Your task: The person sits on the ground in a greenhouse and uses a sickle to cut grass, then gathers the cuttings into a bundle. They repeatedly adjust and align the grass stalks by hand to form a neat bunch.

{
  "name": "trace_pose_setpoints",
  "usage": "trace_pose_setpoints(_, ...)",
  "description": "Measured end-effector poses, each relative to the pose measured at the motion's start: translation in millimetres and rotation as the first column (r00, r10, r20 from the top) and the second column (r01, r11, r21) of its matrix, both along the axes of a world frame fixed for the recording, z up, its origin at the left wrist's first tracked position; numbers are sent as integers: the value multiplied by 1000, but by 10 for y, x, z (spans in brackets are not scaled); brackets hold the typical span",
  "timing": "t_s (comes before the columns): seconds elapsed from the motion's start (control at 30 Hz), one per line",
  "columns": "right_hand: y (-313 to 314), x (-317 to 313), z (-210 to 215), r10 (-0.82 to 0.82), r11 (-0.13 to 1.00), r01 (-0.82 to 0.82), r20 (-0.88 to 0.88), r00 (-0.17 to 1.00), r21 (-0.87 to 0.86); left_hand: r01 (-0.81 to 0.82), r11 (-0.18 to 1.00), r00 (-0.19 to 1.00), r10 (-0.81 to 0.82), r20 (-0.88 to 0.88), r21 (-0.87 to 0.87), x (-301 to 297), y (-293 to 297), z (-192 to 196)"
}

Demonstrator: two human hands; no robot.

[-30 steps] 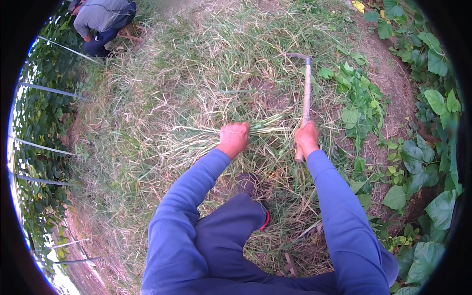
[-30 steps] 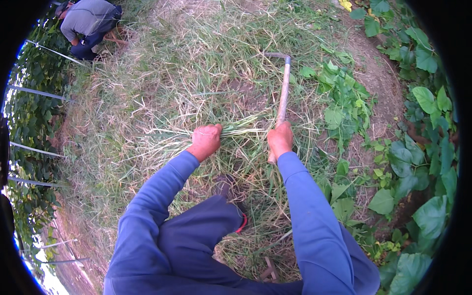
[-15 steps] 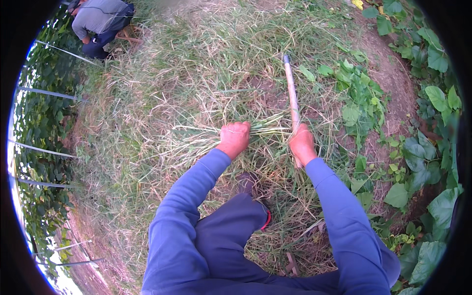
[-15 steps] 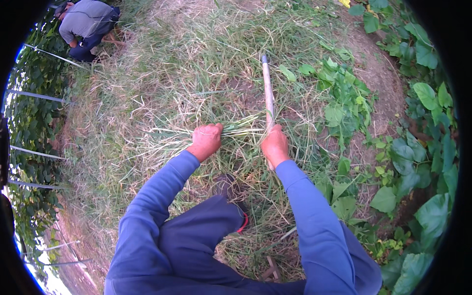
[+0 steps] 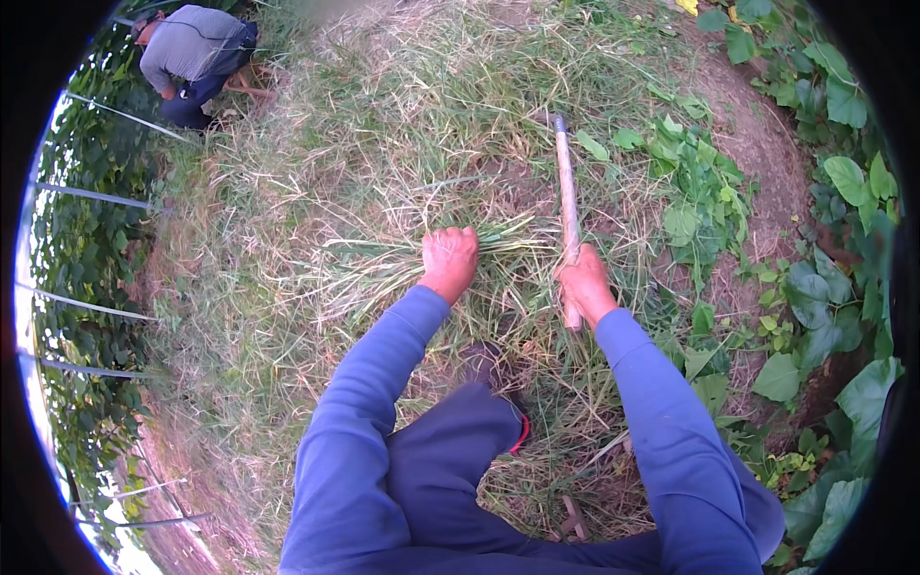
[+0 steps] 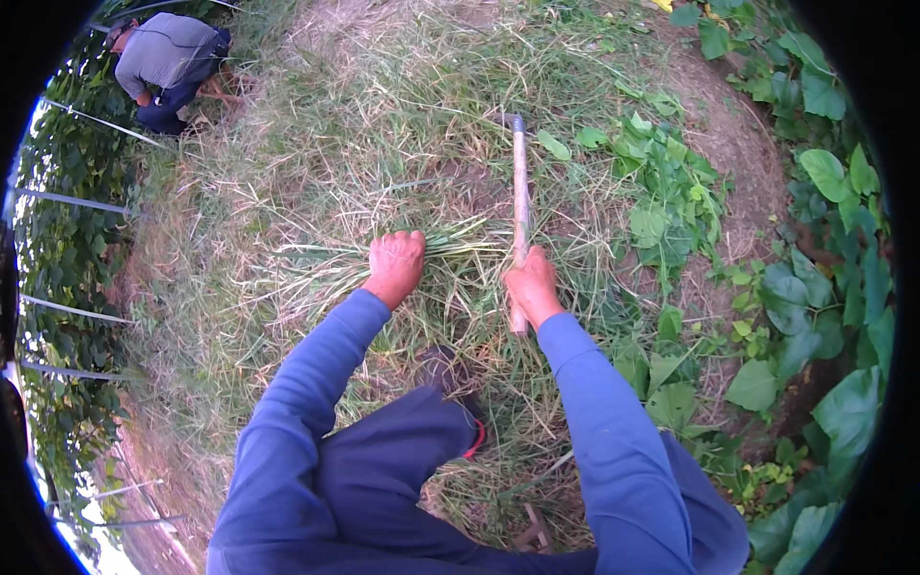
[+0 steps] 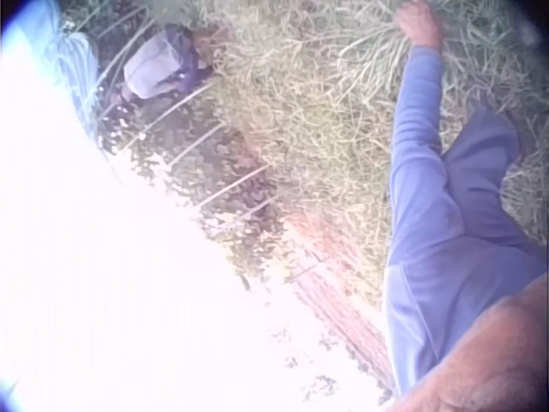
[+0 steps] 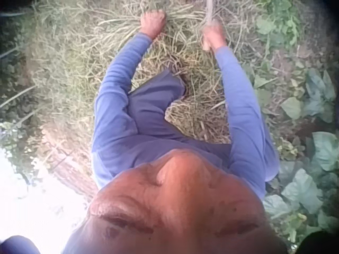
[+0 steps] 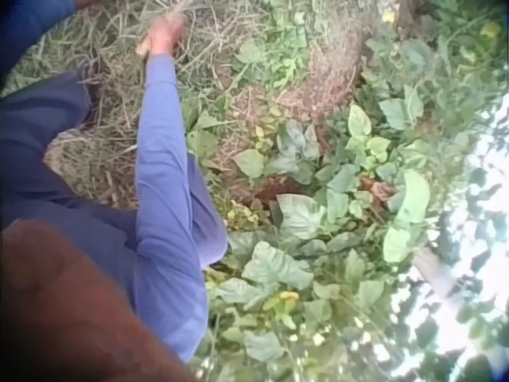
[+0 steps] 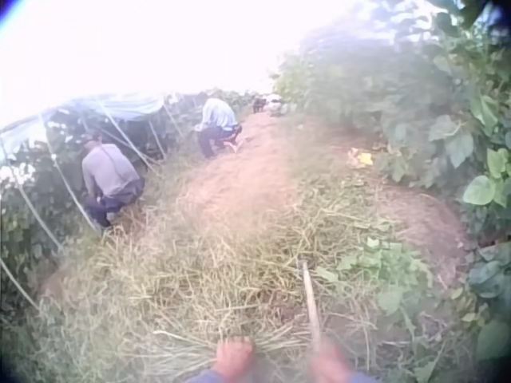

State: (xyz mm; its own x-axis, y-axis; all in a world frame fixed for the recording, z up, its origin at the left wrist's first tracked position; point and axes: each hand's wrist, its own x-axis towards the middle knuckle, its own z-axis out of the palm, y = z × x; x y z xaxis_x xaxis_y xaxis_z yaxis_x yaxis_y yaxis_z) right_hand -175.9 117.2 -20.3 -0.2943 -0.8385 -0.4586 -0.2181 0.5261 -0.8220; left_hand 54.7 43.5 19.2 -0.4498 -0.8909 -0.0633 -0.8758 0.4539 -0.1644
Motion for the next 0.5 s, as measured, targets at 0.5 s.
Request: trace_pose_setpoints(0.5, 430, 123, 359, 219, 975, -224, -201, 955, -3, 161, 982, 983, -151, 100, -94, -484, -188, 68)
